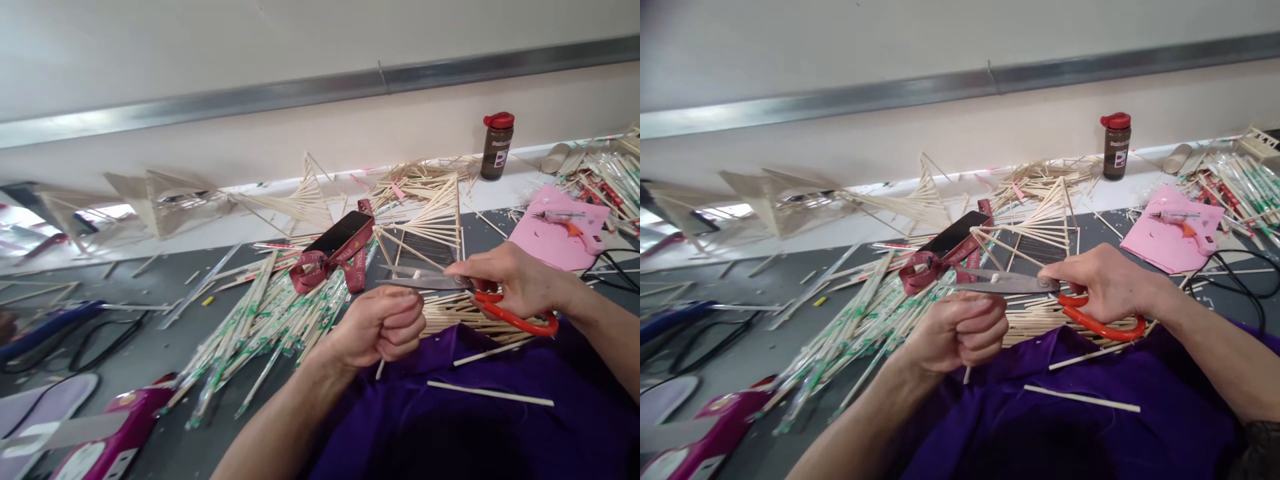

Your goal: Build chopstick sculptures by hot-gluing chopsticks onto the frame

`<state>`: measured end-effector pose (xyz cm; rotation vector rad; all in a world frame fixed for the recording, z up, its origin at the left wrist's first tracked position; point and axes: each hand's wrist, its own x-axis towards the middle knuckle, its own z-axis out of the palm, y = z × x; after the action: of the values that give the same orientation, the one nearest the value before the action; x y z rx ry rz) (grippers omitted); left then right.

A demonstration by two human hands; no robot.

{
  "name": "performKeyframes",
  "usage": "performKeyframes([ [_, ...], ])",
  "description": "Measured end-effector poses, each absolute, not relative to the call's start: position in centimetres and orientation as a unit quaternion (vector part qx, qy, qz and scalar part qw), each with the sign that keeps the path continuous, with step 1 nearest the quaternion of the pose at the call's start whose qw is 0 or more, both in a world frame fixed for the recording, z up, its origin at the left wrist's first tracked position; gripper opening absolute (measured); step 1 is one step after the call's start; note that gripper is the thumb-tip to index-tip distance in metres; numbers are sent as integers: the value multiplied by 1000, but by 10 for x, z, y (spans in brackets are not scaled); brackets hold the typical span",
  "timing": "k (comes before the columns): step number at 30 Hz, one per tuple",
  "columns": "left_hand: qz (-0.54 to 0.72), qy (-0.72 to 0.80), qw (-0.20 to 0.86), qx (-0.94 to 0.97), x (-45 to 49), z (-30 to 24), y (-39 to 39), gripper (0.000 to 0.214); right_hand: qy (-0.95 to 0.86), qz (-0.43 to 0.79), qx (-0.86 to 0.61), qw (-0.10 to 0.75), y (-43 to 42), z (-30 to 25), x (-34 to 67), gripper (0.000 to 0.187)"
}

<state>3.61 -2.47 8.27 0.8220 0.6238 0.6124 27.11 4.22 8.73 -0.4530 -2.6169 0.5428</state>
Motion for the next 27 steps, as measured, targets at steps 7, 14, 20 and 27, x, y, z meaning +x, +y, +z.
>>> performKeyframes([
  [7, 403, 588, 330, 619, 37, 76, -17, 28, -921, 110, -285, 241, 37, 78, 262, 37],
  [14, 384, 601, 131, 689, 36, 69, -21, 35, -923, 52, -297, 239, 29, 75, 258, 43],
  [20, 429, 557, 365, 610, 37, 65, -19, 49, -928, 84, -264, 249, 35, 76, 262, 40],
  [27, 430, 424, 666, 438, 42, 78, -26, 51, -939, 163, -201, 225, 42, 84, 269, 35],
])
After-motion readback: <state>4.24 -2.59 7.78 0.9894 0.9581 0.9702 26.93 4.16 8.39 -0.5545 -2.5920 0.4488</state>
